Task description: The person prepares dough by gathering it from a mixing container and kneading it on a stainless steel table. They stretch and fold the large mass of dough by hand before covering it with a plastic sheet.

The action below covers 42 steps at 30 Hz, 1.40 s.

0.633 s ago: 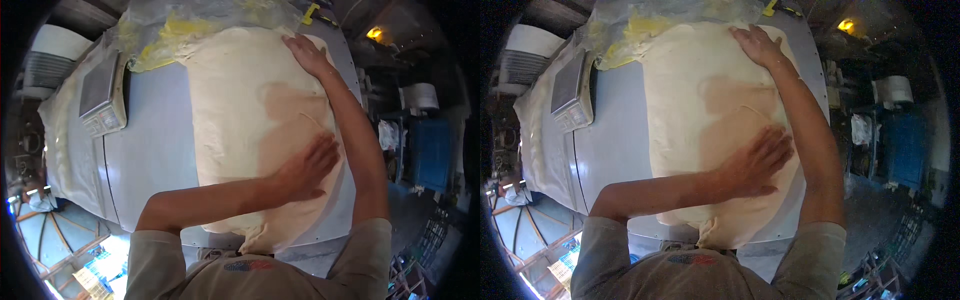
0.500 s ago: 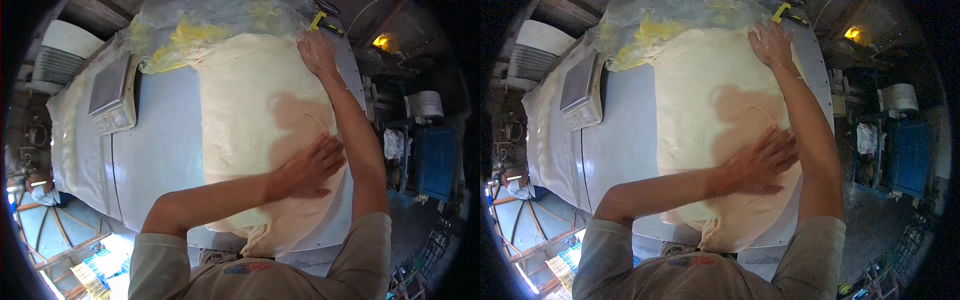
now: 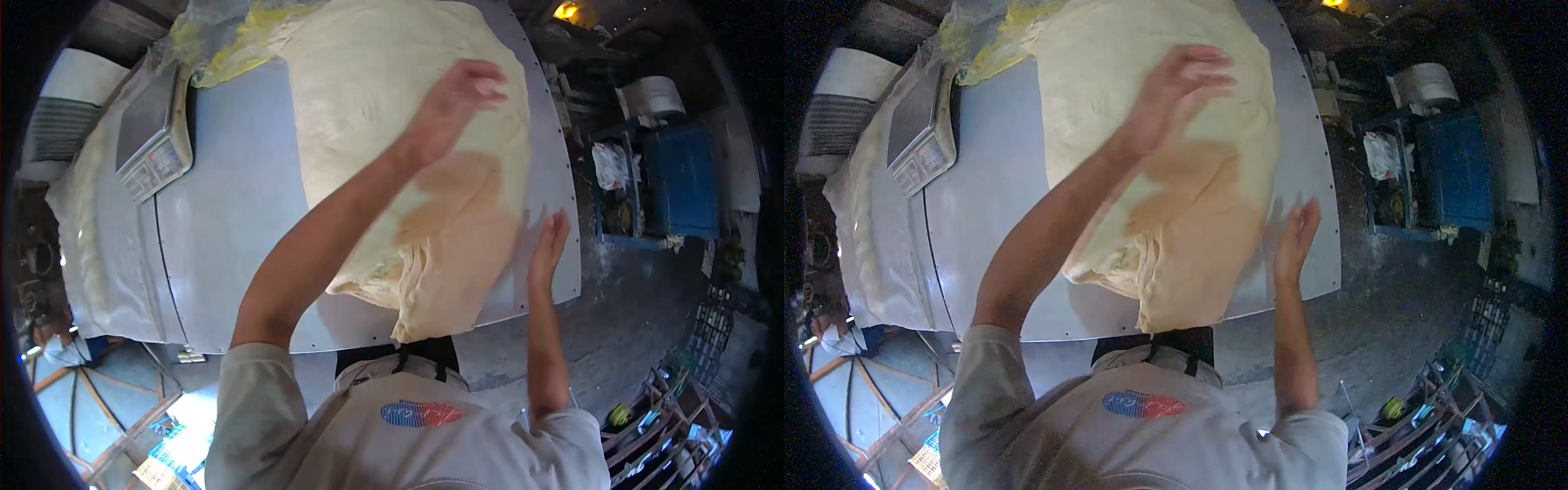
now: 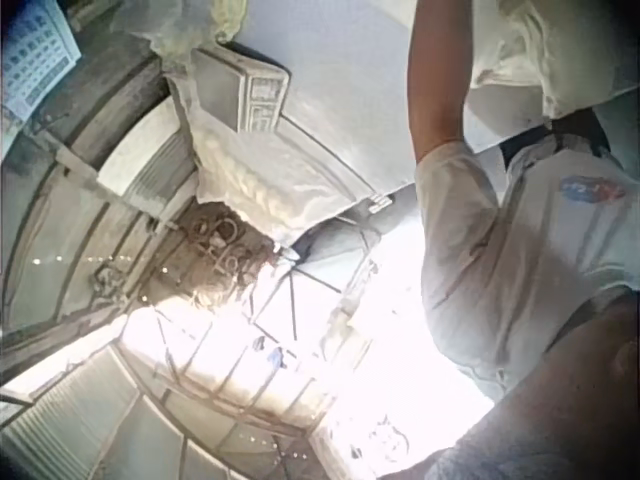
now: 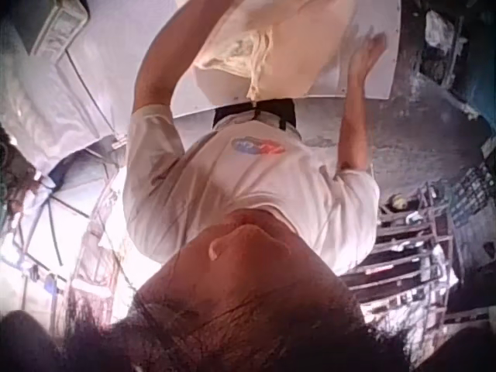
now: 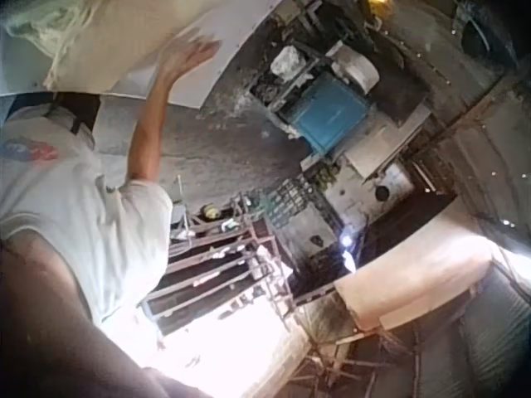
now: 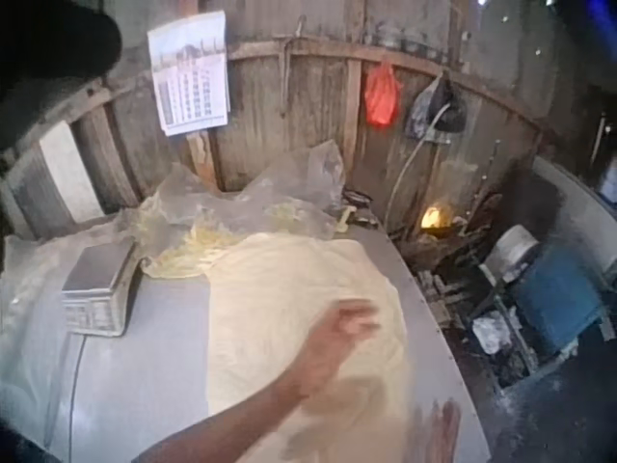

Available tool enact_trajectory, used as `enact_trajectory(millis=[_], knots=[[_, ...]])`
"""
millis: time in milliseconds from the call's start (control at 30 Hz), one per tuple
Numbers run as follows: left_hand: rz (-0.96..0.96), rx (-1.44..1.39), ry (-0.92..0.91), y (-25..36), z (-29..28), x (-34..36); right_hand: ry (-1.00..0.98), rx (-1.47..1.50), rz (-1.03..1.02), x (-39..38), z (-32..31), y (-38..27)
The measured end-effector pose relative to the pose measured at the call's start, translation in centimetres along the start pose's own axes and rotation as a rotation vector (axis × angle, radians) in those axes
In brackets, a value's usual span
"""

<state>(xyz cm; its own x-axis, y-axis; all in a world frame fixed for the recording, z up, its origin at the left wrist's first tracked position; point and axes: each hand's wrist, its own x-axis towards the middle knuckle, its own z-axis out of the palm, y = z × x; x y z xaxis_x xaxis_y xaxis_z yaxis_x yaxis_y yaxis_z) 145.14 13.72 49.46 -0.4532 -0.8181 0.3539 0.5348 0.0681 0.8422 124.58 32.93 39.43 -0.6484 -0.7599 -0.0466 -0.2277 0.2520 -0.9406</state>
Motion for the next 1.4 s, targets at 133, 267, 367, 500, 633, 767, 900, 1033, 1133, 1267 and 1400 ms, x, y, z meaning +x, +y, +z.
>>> enact_trajectory(millis=[133, 267, 367, 500, 633, 767, 900, 1033, 1133, 1267, 1400], knots=[[0.164, 0.464, 0.724, 7.3, -1.7, -10.1, -0.033, 0.231, 0.516, -7.0, -3.8, 4.7], [-0.268, 0.507, 1.098, 1.4, -11.8, -28.7, -0.407, 0.331, 0.553, -10.8, -0.4, 4.2], [-0.523, -0.079, 0.921, -2.2, -8.7, -31.0, -0.439, 0.479, 0.629, -10.7, 1.1, 3.1], [-0.726, -0.241, 0.692, -0.6, -4.9, -29.1, -0.465, 0.727, 0.808, -11.3, 1.6, 0.5], [-0.900, -0.298, 0.534, 0.3, -0.8, -31.3, -0.456, 0.829, 0.762, -15.0, 2.3, -1.8], [-1.047, -0.047, 0.248, 0.8, -4.3, -31.5, -0.377, 0.620, 0.773, -16.4, 2.1, -3.2], [-0.833, 1.260, 0.011, -0.3, -5.5, -30.8, -0.451, -0.140, 0.447, -14.2, 1.5, 2.1], [-0.601, 0.821, 0.201, 1.1, -3.4, -29.1, -0.411, 0.002, 0.400, -13.4, 1.9, 3.0], [-0.641, 0.752, 0.169, -0.8, -3.6, -29.3, -0.555, 0.480, 0.651, -12.2, 1.4, 3.3], [-0.680, 0.723, 0.172, -4.6, -5.4, -31.7, -0.592, 0.722, 0.799, -11.2, 2.2, 4.9], [-0.865, -0.184, 0.412, -2.5, -2.2, -30.4, -0.625, 0.771, 0.986, -12.1, 1.5, 3.0]])
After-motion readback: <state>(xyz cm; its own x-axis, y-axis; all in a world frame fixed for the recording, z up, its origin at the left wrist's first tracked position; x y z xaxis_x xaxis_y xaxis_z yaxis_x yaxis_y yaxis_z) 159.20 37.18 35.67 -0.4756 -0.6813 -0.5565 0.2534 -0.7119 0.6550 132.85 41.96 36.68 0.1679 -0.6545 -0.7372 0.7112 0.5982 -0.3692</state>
